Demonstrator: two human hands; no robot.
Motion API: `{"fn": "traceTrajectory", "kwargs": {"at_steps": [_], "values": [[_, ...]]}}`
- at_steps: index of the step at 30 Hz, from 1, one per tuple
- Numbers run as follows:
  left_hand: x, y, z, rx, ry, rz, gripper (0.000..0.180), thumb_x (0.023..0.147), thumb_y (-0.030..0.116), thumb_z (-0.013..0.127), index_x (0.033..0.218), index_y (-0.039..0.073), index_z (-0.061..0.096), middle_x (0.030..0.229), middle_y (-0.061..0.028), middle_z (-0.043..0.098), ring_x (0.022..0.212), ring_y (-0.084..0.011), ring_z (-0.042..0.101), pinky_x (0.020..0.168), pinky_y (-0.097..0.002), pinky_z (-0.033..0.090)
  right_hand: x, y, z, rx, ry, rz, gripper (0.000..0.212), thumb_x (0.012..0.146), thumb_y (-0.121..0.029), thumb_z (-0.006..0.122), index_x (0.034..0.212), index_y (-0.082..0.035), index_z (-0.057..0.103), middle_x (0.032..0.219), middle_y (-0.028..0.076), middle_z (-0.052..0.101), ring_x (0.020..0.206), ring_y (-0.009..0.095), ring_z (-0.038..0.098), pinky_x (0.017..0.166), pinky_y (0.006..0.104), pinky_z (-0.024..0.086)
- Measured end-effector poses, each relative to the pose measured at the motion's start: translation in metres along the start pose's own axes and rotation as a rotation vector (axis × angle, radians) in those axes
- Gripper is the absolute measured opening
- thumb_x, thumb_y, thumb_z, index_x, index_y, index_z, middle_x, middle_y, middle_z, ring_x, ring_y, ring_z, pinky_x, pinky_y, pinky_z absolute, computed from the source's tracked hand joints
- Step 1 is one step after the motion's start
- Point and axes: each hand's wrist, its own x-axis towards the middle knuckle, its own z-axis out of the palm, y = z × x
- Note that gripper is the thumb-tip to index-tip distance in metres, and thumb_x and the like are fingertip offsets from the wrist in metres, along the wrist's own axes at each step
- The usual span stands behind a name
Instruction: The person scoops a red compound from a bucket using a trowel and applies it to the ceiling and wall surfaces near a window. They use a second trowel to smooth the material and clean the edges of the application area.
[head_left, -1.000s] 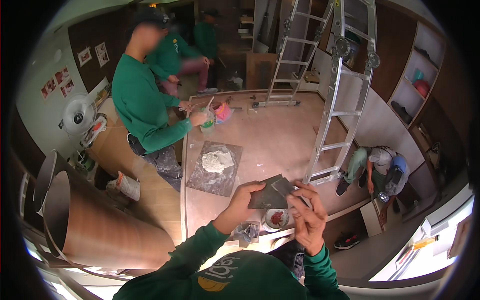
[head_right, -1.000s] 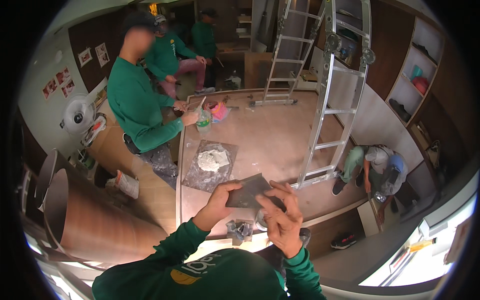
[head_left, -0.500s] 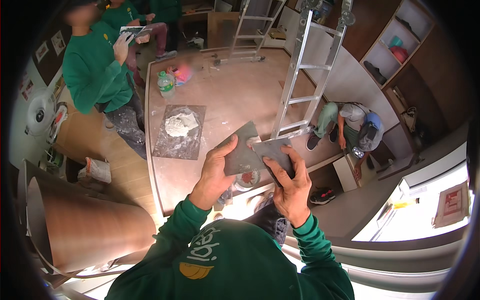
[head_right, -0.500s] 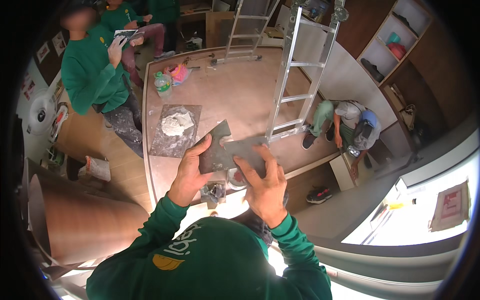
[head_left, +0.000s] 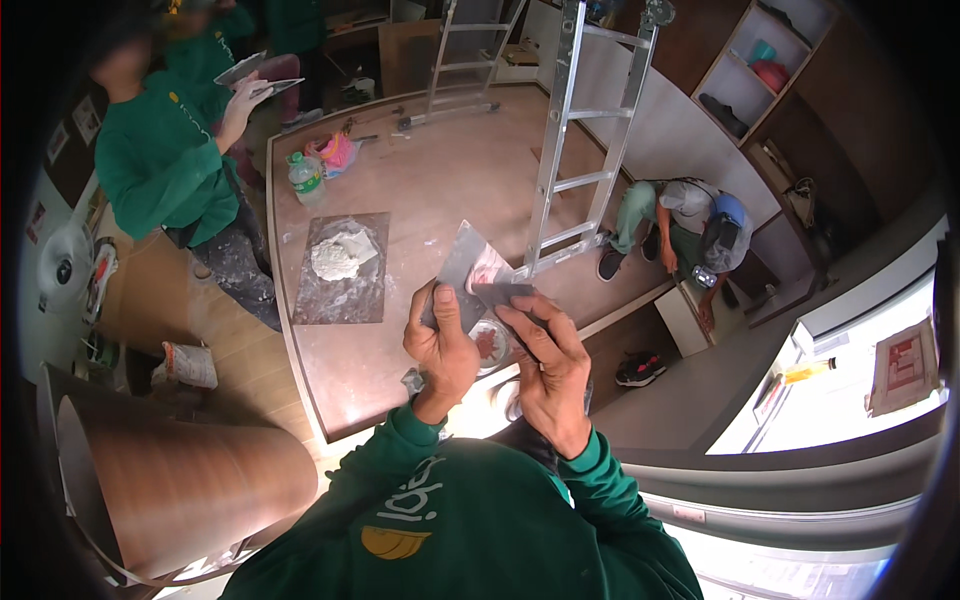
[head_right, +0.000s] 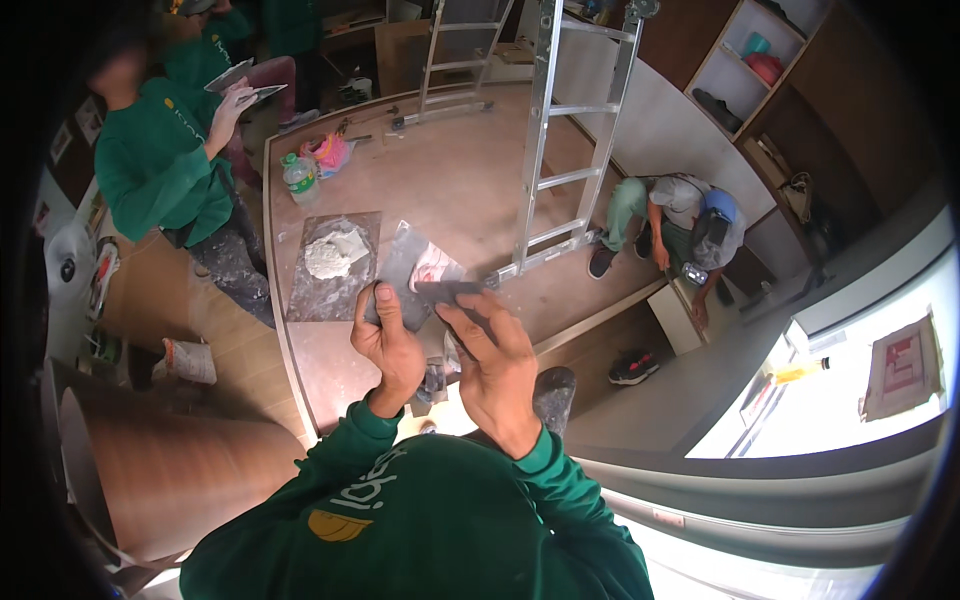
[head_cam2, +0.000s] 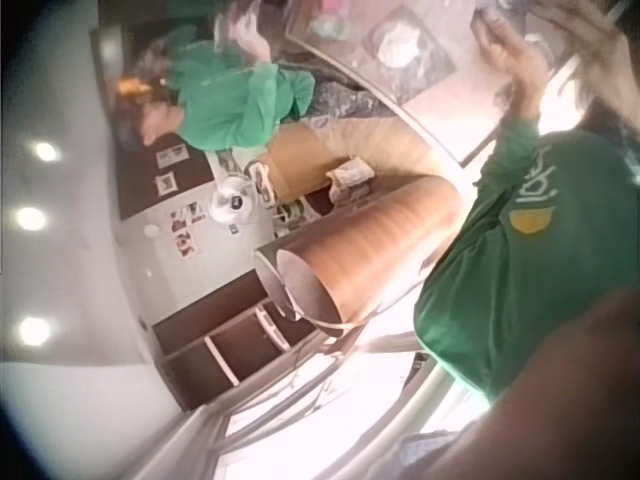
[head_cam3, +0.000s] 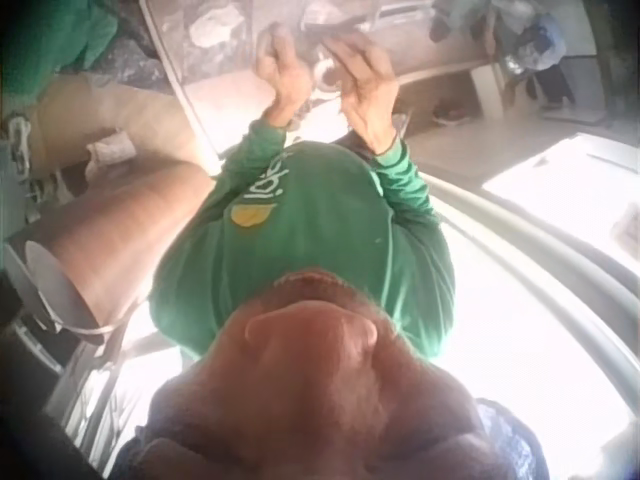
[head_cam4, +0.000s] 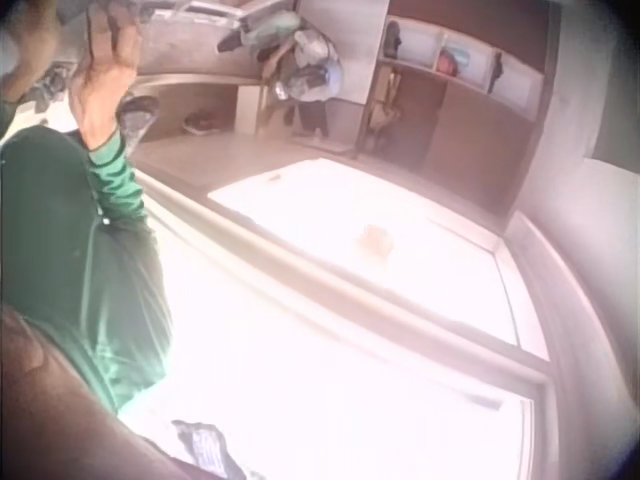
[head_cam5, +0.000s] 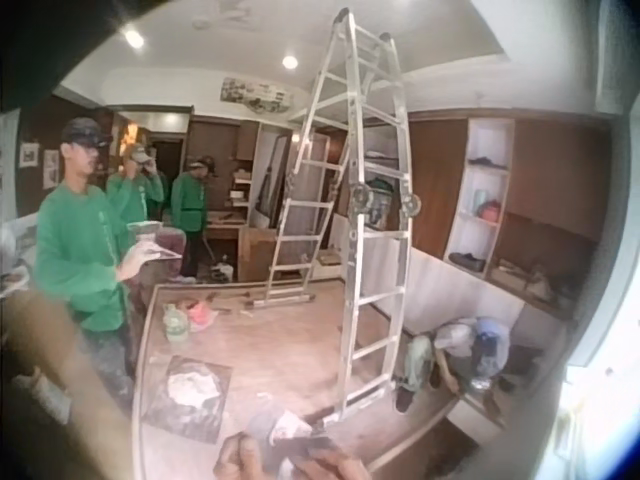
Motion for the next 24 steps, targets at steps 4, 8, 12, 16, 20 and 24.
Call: {"fn": "traceTrajectory", "kwargs": {"at_steps": [4,8,12,16,20,24], "values": [[-0.004,-0.003,-0.001,0.002,-0.017,0.071,0.028,0.102,0.021,0.054,0.106,-0.005,0.063,0.088,-0.0077,0.069,0.078,-0.0104,0.06,0.07,-0.0249,0.05,0.004,-0.009,-0.005,0.26,0.118,0.188,0.04,0.079,0.007,0.066,0.116,-0.01,0.07,0.119,0.011,0.061,0.108,0.033,0.06,0.091,0.039,0.05],[-0.005,-0.007,-0.001,0.004,0.0,0.042,0.027,0.102,0.02,0.054,0.109,-0.005,0.062,0.089,-0.0074,0.069,0.078,-0.0101,0.06,0.07,-0.0252,0.05,-0.007,0.005,-0.003,-0.017,0.0,-0.021,0.037,0.083,0.006,0.065,0.118,-0.007,0.069,0.12,0.013,0.061,0.105,0.03,0.061,0.087,0.0367,0.051],[-0.011,-0.012,0.003,-0.003,-0.013,0.05,0.026,0.102,0.019,0.054,0.11,-0.005,0.062,0.089,-0.0068,0.069,0.078,-0.0101,0.06,0.071,-0.0255,0.05,0.001,-0.001,0.006,0.222,0.1,0.203,0.034,0.087,0.004,0.062,0.118,-0.008,0.069,0.118,0.012,0.062,0.101,0.027,0.062,0.082,0.0332,0.053],[-0.01,-0.022,0.002,0.009,-0.003,0.028,0.026,0.102,0.019,0.054,0.108,-0.005,0.063,0.089,-0.0066,0.069,0.078,-0.0103,0.059,0.071,-0.0261,0.05,-0.003,0.006,0.0,0.207,0.024,0.179,0.035,0.087,0.008,0.06,0.118,-0.006,0.068,0.118,0.012,0.06,0.09,0.02,0.063,0.07,0.0277,0.054],[-0.016,-0.024,0.012,0.103,-0.034,0.069,0.025,0.102,0.019,0.055,0.106,-0.004,0.063,0.089,-0.0066,0.069,0.078,-0.0105,0.059,0.071,-0.026,0.05,0.001,0.015,0.017,0.091,0.136,0.096,0.036,0.086,0.008,0.06,0.117,-0.008,0.069,0.117,0.012,0.06,0.091,0.022,0.065,0.074,0.0295,0.053],[-0.012,-0.029,0.016,0.014,-0.016,0.021,0.024,0.101,0.017,0.055,0.107,-0.004,0.064,0.089,-0.0088,0.069,0.078,-0.0118,0.06,0.07,-0.0267,0.05,-0.002,0.022,0.003,0.124,0.073,0.13,0.036,0.086,0.005,0.062,0.119,-0.008,0.068,0.116,0.013,0.061,0.094,0.023,0.064,0.076,0.0303,0.053]]}}
